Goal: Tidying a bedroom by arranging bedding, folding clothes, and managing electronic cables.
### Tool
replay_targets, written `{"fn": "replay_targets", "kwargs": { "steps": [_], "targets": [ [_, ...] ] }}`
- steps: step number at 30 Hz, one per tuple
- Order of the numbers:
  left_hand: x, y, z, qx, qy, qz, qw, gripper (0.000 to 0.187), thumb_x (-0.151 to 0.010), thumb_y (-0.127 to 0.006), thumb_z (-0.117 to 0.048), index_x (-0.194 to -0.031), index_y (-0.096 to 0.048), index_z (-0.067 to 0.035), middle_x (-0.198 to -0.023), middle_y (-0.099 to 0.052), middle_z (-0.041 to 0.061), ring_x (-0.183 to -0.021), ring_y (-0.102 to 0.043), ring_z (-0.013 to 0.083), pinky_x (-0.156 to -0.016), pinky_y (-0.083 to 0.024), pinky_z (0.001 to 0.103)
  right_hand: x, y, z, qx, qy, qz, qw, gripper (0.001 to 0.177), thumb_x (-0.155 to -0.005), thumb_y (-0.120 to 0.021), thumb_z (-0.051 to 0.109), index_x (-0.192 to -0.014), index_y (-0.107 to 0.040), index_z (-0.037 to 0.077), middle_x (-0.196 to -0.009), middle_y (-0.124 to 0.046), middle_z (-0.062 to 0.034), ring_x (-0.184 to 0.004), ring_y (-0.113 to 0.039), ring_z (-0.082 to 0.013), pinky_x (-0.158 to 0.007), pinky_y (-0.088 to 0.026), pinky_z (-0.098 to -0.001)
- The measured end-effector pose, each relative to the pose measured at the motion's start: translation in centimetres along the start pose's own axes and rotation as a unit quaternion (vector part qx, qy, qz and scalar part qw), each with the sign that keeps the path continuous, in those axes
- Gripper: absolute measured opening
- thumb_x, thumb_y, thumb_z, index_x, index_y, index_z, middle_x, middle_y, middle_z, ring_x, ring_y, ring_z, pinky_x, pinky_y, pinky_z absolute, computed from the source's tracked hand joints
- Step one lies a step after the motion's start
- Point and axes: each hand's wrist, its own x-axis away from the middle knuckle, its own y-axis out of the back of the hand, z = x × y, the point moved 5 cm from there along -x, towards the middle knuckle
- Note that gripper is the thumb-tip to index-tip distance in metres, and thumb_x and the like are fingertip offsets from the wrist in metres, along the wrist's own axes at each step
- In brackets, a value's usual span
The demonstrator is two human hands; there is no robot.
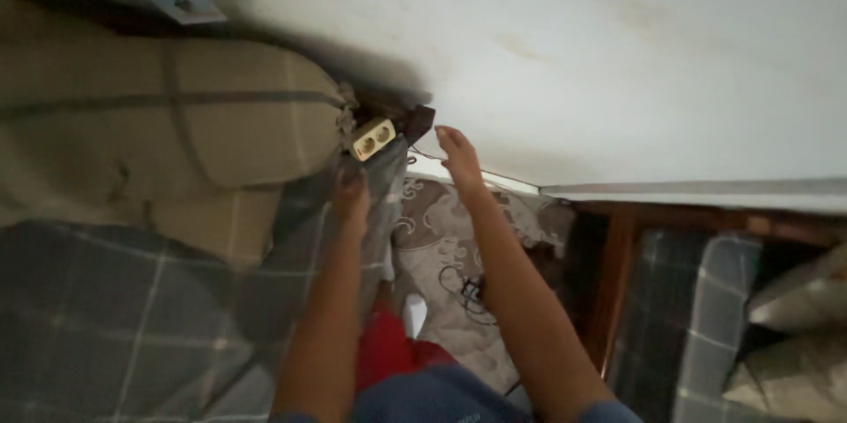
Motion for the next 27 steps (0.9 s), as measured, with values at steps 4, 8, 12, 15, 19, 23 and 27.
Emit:
{"fn": "replay_targets", "kwargs": {
  "steps": [4, 8, 12, 15, 19, 23, 27],
  "targets": [
    [-1.7, -1.5, -1.8, 0.394, 0.259, 0.064, 0.880, 0.061, -0.090, -0.065, -0.049, -0.145, -0.048, -0.027, -0.112, -0.071, -0.001, -0.067, -0.063, 0.0173, -0.054, -0.049, 0.032, -4.7, -2.3, 0.9, 0.289, 0.234, -0.050, 0.927, 0.042, -0.102, -0.063, 0.029, -0.133, -0.063, 0.001, -0.125, -0.068, -0.0147, -0.113, -0.063, -0.0231, -0.103, -0.048, -0.0385],
    [-5.0, -6.5, 0.7, 0.453, 0.367, 0.088, 0.808, 0.048, -0.097, -0.066, -0.047, -0.131, -0.064, -0.014, -0.095, -0.070, 0.009, -0.066, -0.065, 0.0147, -0.053, -0.052, 0.028, -6.1, -5.2, 2.9, 0.291, 0.211, -0.036, 0.932, 0.037, -0.101, -0.064, 0.018, -0.132, -0.058, -0.001, -0.114, -0.070, -0.0168, -0.097, -0.069, -0.0199, -0.087, -0.055, -0.0342],
    [-7.6, -8.4, 1.6, 0.459, 0.406, 0.114, 0.782, 0.048, -0.100, -0.059, -0.049, -0.121, -0.069, -0.006, -0.094, -0.075, 0.009, -0.068, -0.071, 0.0160, -0.061, -0.063, 0.030, -7.2, -6.6, 4.5, 0.313, 0.169, -0.010, 0.935, 0.036, -0.100, -0.062, 0.018, -0.132, -0.060, 0.000, -0.100, -0.074, -0.0163, -0.087, -0.072, -0.0176, -0.082, -0.057, -0.0337],
    [-9.7, -10.8, 3.9, 0.464, 0.339, 0.097, 0.812, 0.050, -0.107, -0.062, -0.048, -0.132, -0.066, -0.004, -0.111, -0.074, 0.013, -0.086, -0.066, 0.0218, -0.078, -0.060, 0.037, -8.5, -6.6, 4.5, 0.351, 0.145, 0.013, 0.925, 0.040, -0.096, -0.060, 0.016, -0.133, -0.058, 0.001, -0.094, -0.074, -0.0176, -0.082, -0.073, -0.0263, -0.076, -0.057, -0.0395],
    [-10.6, -11.5, 4.2, 0.372, 0.313, 0.108, 0.867, 0.058, -0.107, -0.055, -0.052, -0.144, -0.053, -0.008, -0.135, -0.057, 0.014, -0.111, -0.057, 0.0279, -0.095, -0.050, 0.039, -12.7, -6.0, 1.9, 0.536, 0.237, 0.056, 0.809, 0.028, -0.108, -0.055, 0.024, -0.124, -0.069, 0.005, -0.112, -0.074, -0.0227, -0.107, -0.067, -0.0422, -0.090, -0.053, -0.0495],
    [-10.5, -12.6, 4.5, 0.278, 0.286, 0.122, 0.909, 0.068, -0.106, -0.048, -0.057, -0.156, -0.039, -0.012, -0.158, -0.041, 0.016, -0.137, -0.047, 0.0341, -0.113, -0.041, 0.040, -16.5, -4.6, -1.8, 0.696, 0.367, 0.095, 0.610, 0.049, -0.100, -0.056, 0.028, -0.143, -0.056, 0.005, -0.118, -0.069, -0.0241, -0.104, -0.066, -0.0446, -0.081, -0.053, -0.0525],
    [-10.8, -15.7, 8.1, 0.089, 0.122, 0.159, 0.976, 0.050, -0.114, -0.034, -0.037, -0.160, -0.030, -0.016, -0.163, -0.026, 0.009, -0.144, -0.033, 0.0244, -0.117, -0.028, 0.031, -16.9, -6.3, -0.2, 0.740, 0.184, 0.130, 0.634, 0.059, -0.092, -0.063, 0.042, -0.141, -0.052, 0.012, -0.117, -0.069, -0.0191, -0.108, -0.065, -0.0407, -0.085, -0.054, -0.0522]
  ]
}}
